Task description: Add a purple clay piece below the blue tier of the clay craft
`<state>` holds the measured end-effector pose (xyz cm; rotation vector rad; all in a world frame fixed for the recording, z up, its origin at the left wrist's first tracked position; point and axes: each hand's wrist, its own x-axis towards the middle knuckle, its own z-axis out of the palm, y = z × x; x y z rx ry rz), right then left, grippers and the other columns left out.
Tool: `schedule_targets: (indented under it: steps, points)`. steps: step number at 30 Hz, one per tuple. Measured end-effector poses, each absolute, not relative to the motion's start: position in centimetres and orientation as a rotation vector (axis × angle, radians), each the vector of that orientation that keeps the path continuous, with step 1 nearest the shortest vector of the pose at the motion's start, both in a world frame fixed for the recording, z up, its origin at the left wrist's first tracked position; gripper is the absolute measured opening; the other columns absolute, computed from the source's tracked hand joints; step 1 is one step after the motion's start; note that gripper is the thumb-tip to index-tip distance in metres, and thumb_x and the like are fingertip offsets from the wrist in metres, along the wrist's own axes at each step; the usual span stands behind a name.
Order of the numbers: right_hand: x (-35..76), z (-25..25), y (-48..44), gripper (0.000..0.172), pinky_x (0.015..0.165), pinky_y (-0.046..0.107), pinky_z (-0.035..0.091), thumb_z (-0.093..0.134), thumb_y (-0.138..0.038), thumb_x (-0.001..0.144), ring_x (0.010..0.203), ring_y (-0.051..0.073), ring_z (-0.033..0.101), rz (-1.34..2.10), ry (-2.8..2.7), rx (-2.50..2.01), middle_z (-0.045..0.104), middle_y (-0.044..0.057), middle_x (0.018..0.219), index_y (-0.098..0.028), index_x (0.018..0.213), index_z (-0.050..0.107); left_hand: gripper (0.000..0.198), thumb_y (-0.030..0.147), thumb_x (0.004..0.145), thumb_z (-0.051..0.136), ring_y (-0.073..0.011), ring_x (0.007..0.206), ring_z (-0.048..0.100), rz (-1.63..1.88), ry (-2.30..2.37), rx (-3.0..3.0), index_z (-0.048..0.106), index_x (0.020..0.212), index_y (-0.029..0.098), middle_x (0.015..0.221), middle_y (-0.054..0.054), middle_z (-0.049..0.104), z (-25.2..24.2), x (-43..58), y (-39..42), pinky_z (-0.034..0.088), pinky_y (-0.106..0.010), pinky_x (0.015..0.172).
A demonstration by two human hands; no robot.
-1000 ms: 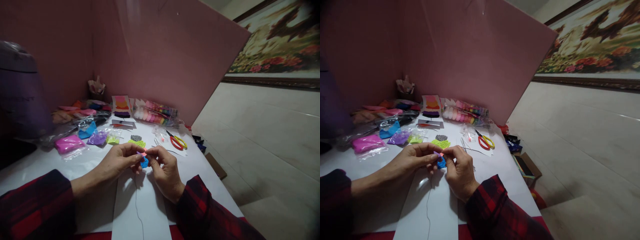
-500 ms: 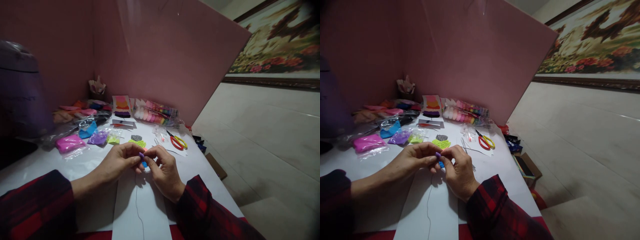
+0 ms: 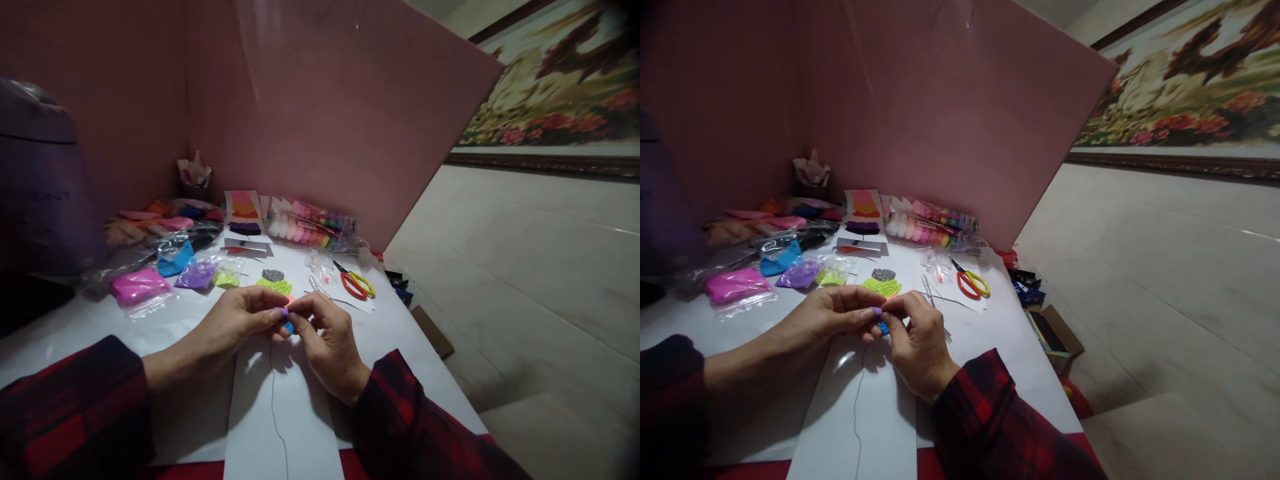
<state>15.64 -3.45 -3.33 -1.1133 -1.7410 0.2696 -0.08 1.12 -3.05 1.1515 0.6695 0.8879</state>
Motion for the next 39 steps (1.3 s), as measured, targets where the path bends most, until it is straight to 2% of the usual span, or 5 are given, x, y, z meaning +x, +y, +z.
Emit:
schedule_targets:
  steps: [8,18,24,32,39]
  points:
    - [15.5,-3.2,-3.5,0.009,0.063,0.028,0.049,0.059,-0.017,0.085,0.071,0.016,0.060,0.328,-1.786,-1.074,0.066,0.004,0.081,-0.018,0.090,0.066,0.027,0.024,0.064,0.077,-0.0127,0.041,0.058,0.891,0.688,1.238,0.059,0.080,0.013,0.048,0.001,0.064,-2.7,0.0,1.1,0.048,-0.024,0.043]
    - [15.7,-3.1,-3.5,0.009,0.067,0.028,0.047,0.057,-0.015,0.086,0.072,0.015,0.059,0.292,-1.776,-1.129,0.063,0.002,0.079,-0.018,0.087,0.066,0.030,0.021,0.069,0.073,-0.0163,0.056,0.066,0.929,0.650,1.236,0.058,0.092,0.012,0.067,-0.003,0.069,-2.9,0.0,1.0,0.053,-0.026,0.049]
    - [15.6,-3.2,-3.6,0.009,0.066,0.028,0.047,0.057,-0.021,0.088,0.071,0.015,0.060,0.329,-1.685,-1.160,0.064,0.003,0.078,-0.016,0.086,0.063,0.025,0.029,0.070,0.072,-0.0097,0.035,0.054,0.796,0.785,1.294,0.061,0.085,0.013,0.057,0.000,0.064,-2.5,0.0,0.7,0.038,-0.019,0.033]
    - [15.5,-3.5,-3.5,0.008,0.062,0.027,0.047,0.057,-0.022,0.089,0.071,0.015,0.061,0.392,-1.688,-1.149,0.066,0.003,0.079,-0.017,0.089,0.063,0.022,0.032,0.070,0.073,-0.0097,0.044,0.057,0.864,0.773,1.265,0.063,0.075,0.013,0.057,0.001,0.065,-2.3,0.0,0.6,0.042,-0.019,0.041]
    - [15.5,-3.3,-3.5,0.008,0.065,0.027,0.047,0.058,-0.015,0.085,0.070,0.015,0.060,0.323,-1.727,-1.143,0.064,0.003,0.075,-0.016,0.080,0.065,0.025,0.038,0.076,0.067,-0.0100,0.046,0.054,0.876,0.759,1.334,0.060,0.078,0.013,0.056,0.003,0.060,-2.4,-0.1,0.7,0.043,-0.022,0.045]
